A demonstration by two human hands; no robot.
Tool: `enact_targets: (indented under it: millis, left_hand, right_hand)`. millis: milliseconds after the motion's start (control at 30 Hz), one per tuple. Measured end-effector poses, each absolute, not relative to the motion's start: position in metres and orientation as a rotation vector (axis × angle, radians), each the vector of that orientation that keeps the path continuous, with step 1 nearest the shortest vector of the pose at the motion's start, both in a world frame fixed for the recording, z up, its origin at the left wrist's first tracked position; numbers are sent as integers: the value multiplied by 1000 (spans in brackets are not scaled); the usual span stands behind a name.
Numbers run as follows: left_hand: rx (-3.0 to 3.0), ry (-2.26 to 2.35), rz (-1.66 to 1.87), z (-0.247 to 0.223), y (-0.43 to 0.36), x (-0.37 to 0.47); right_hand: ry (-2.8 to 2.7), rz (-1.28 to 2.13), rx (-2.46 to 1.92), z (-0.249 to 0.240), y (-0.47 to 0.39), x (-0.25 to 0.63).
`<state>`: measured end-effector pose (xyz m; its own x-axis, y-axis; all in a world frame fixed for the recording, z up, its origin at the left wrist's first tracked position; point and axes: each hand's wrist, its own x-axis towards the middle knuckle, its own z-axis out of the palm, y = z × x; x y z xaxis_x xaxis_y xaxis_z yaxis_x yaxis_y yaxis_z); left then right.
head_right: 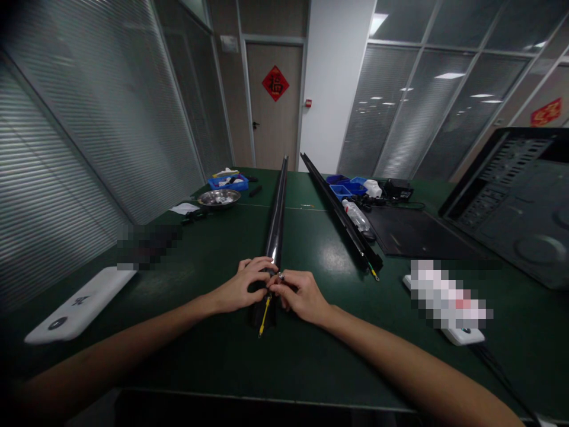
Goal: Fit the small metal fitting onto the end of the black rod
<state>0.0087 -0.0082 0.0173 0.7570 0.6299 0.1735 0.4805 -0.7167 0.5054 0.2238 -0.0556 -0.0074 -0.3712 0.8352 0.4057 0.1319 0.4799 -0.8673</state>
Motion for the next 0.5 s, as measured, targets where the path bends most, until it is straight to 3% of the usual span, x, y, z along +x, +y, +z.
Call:
enact_targets:
  millis: [500]
  left_hand:
    - [2508,835,453,18,-8,8]
  right_hand:
    - [-1753,1012,-739,-9,-51,222]
